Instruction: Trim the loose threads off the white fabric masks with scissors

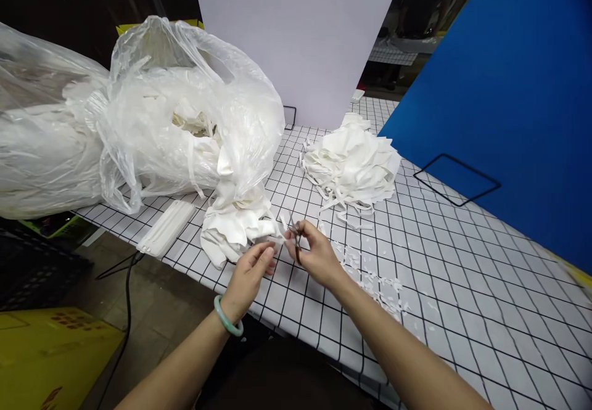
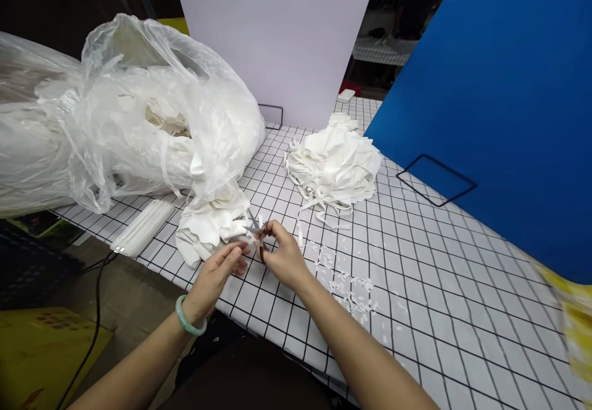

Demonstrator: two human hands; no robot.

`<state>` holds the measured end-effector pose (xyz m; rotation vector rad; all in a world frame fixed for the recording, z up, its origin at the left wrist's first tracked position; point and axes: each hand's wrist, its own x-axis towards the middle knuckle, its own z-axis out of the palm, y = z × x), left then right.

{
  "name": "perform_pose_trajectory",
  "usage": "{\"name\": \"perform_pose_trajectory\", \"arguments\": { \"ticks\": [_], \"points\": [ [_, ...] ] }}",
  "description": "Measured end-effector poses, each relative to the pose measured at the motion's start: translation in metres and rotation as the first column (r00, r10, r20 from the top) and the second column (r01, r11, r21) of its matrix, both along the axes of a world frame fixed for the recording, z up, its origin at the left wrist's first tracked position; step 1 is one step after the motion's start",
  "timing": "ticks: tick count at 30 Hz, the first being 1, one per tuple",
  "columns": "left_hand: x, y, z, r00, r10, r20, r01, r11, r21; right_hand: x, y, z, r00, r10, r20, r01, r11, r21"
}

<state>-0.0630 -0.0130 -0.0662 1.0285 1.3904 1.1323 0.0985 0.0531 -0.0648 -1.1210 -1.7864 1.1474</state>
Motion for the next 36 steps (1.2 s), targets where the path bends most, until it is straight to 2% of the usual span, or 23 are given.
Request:
{"name": "perform_pose_trajectory", "arguments": {
  "ticks": [2,4,6,8,10,11,12,14,16,18,20,22,24,26,27,29,30,32,34,36],
  "points": [
    [0.003,0.006,0.009,0.999,0.007,0.033,-0.008,0.999,0.042,0.005,-0.044,0.009,0.989,0.053,-0.139,-0.066,0.993,-0.093],
    [0.005,0.013,0.021,0.995,-0.007,0.103,0.001,0.998,0.059,0.009,-0.081,0.013,0.968,0.149,-0.201,-0.187,0.965,-0.184],
    [0.005,0.019,0.034,0.968,-0.071,0.242,0.073,0.997,0.001,0.014,-0.100,0.011,0.959,0.158,-0.235,-0.209,0.955,-0.212],
    [0.006,0.022,0.047,0.923,-0.165,0.348,0.197,0.979,-0.059,0.022,-0.096,0.010,0.957,-0.022,-0.289,-0.031,0.983,-0.178],
    [0.008,0.021,0.059,0.903,-0.300,0.307,0.330,0.943,-0.050,0.030,-0.075,0.011,0.903,-0.244,-0.354,0.207,0.968,-0.139],
    [0.010,0.018,0.064,0.893,-0.380,0.240,0.397,0.917,-0.027,0.032,-0.062,0.014,0.882,-0.283,-0.376,0.254,0.959,-0.127],
    [0.012,0.015,0.069,0.874,-0.456,0.165,0.463,0.887,0.000,0.032,-0.050,0.016,0.885,-0.261,-0.385,0.233,0.965,-0.118],
    [0.016,0.006,0.077,0.812,-0.581,0.061,0.581,0.814,0.022,0.027,-0.032,0.019,0.921,-0.086,-0.379,0.039,0.991,-0.131],
    [0.018,-0.005,0.082,0.755,-0.652,0.076,0.653,0.757,0.004,0.015,-0.025,0.019,0.917,0.091,-0.388,-0.168,0.971,-0.169],
    [0.017,-0.014,0.082,0.727,-0.669,0.154,0.680,0.733,-0.028,0.004,-0.023,0.016,0.899,0.110,-0.424,-0.218,0.952,-0.215],
    [0.013,-0.021,0.077,0.748,-0.627,0.219,0.651,0.756,-0.061,-0.001,-0.022,0.016,0.875,0.006,-0.483,-0.137,0.962,-0.235],
    [0.007,-0.026,0.070,0.814,-0.519,0.259,0.555,0.827,-0.089,0.002,-0.016,0.021,0.843,-0.096,-0.529,-0.031,0.974,-0.226],
    [0.003,-0.028,0.065,0.872,-0.405,0.275,0.446,0.889,-0.103,0.010,-0.010,0.028,0.827,-0.143,-0.543,0.044,0.981,-0.191],
    [0.001,-0.030,0.064,0.901,-0.348,0.258,0.379,0.922,-0.082,0.017,-0.006,0.033,0.834,-0.167,-0.525,0.081,0.980,-0.182],
    [0.002,-0.030,0.066,0.911,-0.351,0.217,0.369,0.928,-0.050,0.019,-0.007,0.033,0.837,-0.177,-0.517,0.091,0.978,-0.188],
    [0.005,-0.028,0.071,0.938,-0.344,0.042,0.340,0.936,0.089,0.018,-0.015,0.029,0.834,-0.202,-0.514,0.106,0.972,-0.211],
    [0.007,-0.027,0.073,0.948,-0.312,-0.068,0.320,0.928,0.192,0.015,-0.022,0.026,0.829,-0.217,-0.515,0.112,0.967,-0.228],
    [0.014,-0.022,0.074,0.952,-0.221,-0.213,0.290,0.874,0.391,0.008,-0.039,0.017,0.823,-0.246,-0.512,0.110,0.953,-0.282],
    [0.024,-0.015,0.070,0.965,-0.202,-0.169,0.260,0.829,0.494,0.003,-0.057,0.010,0.825,-0.266,-0.498,0.087,0.931,-0.354],
    [0.034,-0.008,0.063,0.965,-0.262,-0.009,0.234,0.847,0.477,0.006,-0.071,0.008,0.843,-0.263,-0.470,0.065,0.916,-0.396]
  ]
}}
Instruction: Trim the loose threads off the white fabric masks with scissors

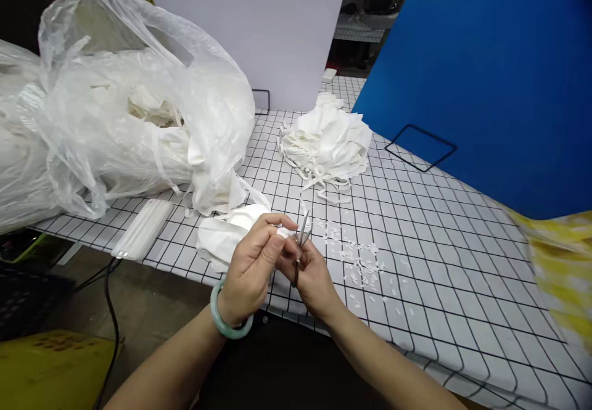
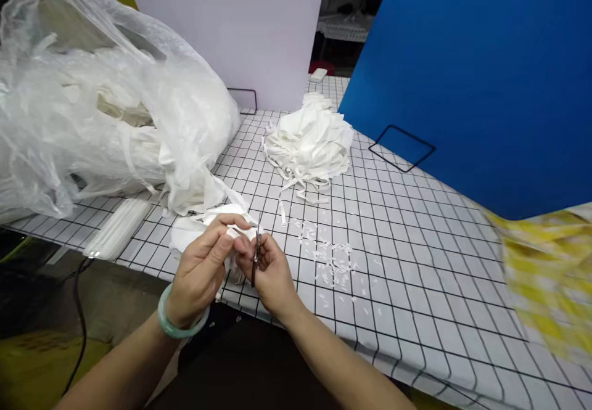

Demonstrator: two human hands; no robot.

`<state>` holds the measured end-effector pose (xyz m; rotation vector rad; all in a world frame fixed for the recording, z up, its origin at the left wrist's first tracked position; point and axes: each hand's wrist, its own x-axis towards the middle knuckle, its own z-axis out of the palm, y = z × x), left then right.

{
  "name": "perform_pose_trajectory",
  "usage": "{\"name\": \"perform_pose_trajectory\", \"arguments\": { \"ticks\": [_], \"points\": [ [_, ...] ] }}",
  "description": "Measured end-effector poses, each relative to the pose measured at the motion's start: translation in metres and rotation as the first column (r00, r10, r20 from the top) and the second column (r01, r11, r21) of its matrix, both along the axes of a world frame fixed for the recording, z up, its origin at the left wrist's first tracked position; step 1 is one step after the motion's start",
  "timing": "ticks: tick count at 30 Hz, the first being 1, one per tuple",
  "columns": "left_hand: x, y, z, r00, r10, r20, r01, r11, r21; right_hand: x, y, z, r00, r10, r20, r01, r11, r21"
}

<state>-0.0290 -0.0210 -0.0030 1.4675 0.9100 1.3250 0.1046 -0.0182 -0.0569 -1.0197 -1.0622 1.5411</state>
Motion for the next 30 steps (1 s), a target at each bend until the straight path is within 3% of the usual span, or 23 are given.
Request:
{"name": "perform_pose_trajectory", "arguments": {
  "ticks": [2,4,8,10,12,19,30],
  "points": [
    [0.010,0.005,-0.008,0.995,-0.028,0.098,0.037,0.995,-0.094,0.015,-0.008,0.003,0.995,0.015,0.099,-0.018,0.999,0.034],
    [0.018,0.007,-0.013,0.995,-0.031,0.091,0.043,0.990,-0.133,0.039,-0.010,0.010,0.952,0.013,0.305,-0.054,0.990,0.127],
    [0.031,0.004,-0.019,0.995,-0.095,-0.009,0.093,0.986,-0.141,0.086,-0.013,0.027,0.699,-0.049,0.713,-0.159,0.962,0.222],
    [0.037,0.002,-0.023,0.989,-0.142,-0.036,0.135,0.980,-0.143,0.099,-0.016,0.031,0.583,-0.072,0.809,-0.191,0.956,0.223],
    [0.042,0.001,-0.026,0.982,-0.177,-0.063,0.169,0.978,-0.119,0.104,-0.019,0.030,0.533,-0.079,0.842,-0.220,0.948,0.228],
    [0.049,0.002,-0.034,0.957,-0.256,-0.133,0.245,0.965,-0.095,0.109,-0.025,0.020,0.584,-0.115,0.803,-0.231,0.925,0.301],
    [0.053,0.003,-0.041,0.947,-0.272,-0.172,0.270,0.962,-0.037,0.109,-0.025,0.016,0.629,-0.130,0.766,-0.213,0.920,0.331]
  ]
}}
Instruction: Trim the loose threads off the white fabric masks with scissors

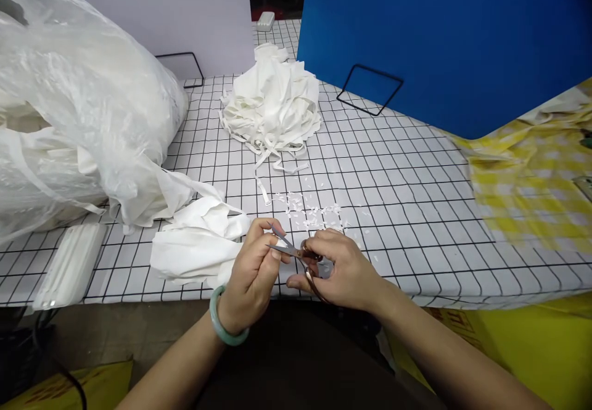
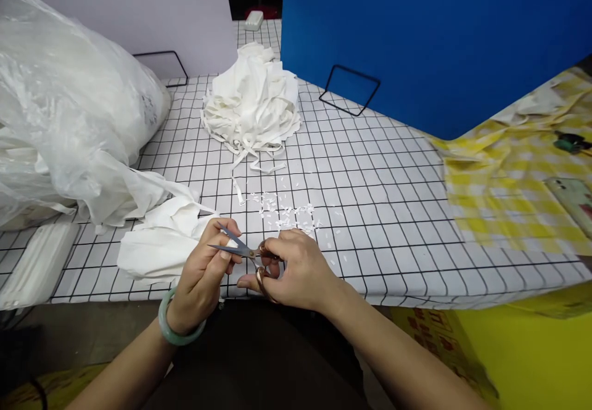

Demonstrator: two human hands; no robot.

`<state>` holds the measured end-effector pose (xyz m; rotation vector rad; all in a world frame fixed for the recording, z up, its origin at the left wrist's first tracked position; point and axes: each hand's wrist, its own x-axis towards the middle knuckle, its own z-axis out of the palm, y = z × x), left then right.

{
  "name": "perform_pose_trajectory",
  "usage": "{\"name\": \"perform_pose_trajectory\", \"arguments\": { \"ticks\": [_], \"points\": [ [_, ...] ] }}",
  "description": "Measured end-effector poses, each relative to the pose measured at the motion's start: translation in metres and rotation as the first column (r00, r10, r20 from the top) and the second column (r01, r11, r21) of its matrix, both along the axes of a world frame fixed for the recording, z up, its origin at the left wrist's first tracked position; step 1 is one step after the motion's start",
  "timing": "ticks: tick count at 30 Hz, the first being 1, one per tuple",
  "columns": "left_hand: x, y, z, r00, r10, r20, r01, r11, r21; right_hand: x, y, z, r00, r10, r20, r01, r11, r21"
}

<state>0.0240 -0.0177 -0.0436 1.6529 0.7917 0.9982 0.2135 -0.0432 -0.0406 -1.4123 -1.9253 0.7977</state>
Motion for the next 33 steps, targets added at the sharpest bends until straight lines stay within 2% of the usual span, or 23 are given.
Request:
{"name": "perform_pose_trajectory", "arguments": {
  "ticks": [8,15,19,25,29,31,33],
  "points": [
    [0.001,0.001,0.003,0.999,-0.019,-0.031,0.023,0.993,0.112,0.000,-0.001,-0.002,1.000,-0.001,-0.018,0.001,1.000,0.002],
    [0.006,0.001,0.004,0.997,-0.024,-0.074,0.035,0.988,0.152,0.003,-0.007,-0.007,1.000,-0.022,-0.003,0.022,0.999,0.036],
    [0.013,0.003,0.001,0.990,-0.077,-0.116,0.094,0.984,0.149,0.011,-0.016,-0.014,0.996,-0.079,0.043,0.078,0.997,0.015],
    [0.032,0.008,-0.008,0.969,-0.206,-0.135,0.218,0.972,0.084,0.024,-0.036,-0.030,0.968,-0.242,0.063,0.246,0.968,-0.055],
    [0.040,0.008,-0.012,0.959,-0.241,-0.145,0.247,0.969,0.021,0.024,-0.043,-0.037,0.939,-0.345,0.004,0.340,0.924,-0.175],
    [0.040,0.007,-0.012,0.961,-0.241,-0.136,0.244,0.970,0.007,0.023,-0.045,-0.039,0.925,-0.375,-0.067,0.344,0.899,-0.271],
    [0.038,0.006,-0.011,0.965,-0.227,-0.129,0.229,0.973,-0.001,0.022,-0.046,-0.038,0.916,-0.366,-0.167,0.294,0.892,-0.344]
  ]
}}
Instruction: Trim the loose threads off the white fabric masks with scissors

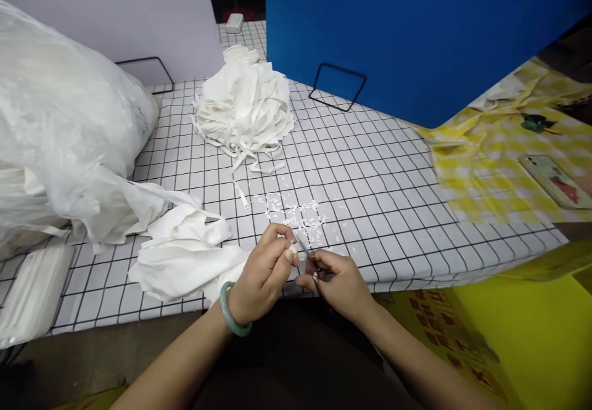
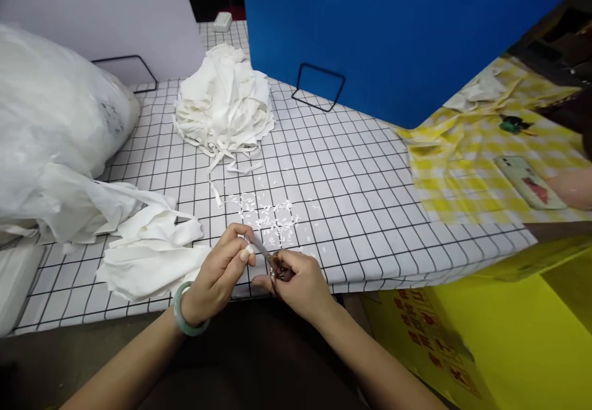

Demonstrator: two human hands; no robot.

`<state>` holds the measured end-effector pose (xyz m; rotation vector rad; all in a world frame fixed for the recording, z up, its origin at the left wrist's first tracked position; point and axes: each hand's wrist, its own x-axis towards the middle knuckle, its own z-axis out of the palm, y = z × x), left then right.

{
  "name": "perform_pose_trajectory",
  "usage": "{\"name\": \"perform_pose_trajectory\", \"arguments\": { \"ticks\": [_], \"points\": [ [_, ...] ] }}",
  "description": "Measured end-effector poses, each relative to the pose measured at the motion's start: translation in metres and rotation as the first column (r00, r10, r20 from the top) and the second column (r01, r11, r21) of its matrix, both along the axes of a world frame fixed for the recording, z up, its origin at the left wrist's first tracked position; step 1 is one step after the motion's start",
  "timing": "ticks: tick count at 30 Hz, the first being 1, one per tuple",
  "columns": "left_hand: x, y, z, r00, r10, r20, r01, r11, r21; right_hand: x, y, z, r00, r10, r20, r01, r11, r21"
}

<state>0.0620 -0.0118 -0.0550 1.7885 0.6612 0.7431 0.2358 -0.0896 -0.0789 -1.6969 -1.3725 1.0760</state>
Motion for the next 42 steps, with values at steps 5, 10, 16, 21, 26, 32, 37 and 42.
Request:
{"name": "perform_pose_trajectory", "arguments": {
  "ticks": [5,10,16,21,26,32,37,42],
  "points": [
    [-0.011,-0.001,0.003,0.997,0.070,0.025,-0.069,0.997,-0.040,0.004,0.003,0.006,0.994,0.067,-0.088,-0.066,0.998,0.014],
    [-0.021,-0.003,0.004,0.991,0.126,0.054,-0.117,0.982,-0.147,-0.005,0.013,0.015,0.994,0.105,-0.023,-0.103,0.994,0.047],
    [-0.028,-0.005,0.005,0.987,0.129,0.092,-0.096,0.950,-0.296,-0.030,0.034,0.027,0.960,-0.044,-0.277,0.093,0.982,0.166],
    [-0.030,-0.002,0.004,0.977,0.204,0.068,-0.182,0.953,-0.243,-0.032,0.039,0.037,0.969,-0.034,-0.245,0.086,0.975,0.206],
    [-0.031,-0.003,0.002,0.963,0.256,0.080,-0.247,0.963,-0.106,-0.012,0.021,0.039,0.961,0.230,0.153,-0.253,0.956,0.149],
    [-0.034,-0.005,0.005,0.957,0.276,0.085,-0.264,0.956,-0.128,-0.005,0.010,0.039,0.919,0.310,0.243,-0.333,0.941,0.060],
    [-0.034,-0.006,0.006,0.957,0.276,0.093,-0.268,0.959,-0.092,-0.006,0.014,0.040,0.920,0.338,0.199,-0.350,0.936,0.027],
    [-0.035,-0.006,0.005,0.956,0.273,0.106,-0.266,0.961,-0.081,-0.004,0.015,0.041,0.920,0.342,0.190,-0.349,0.937,0.001]
  ]
}}
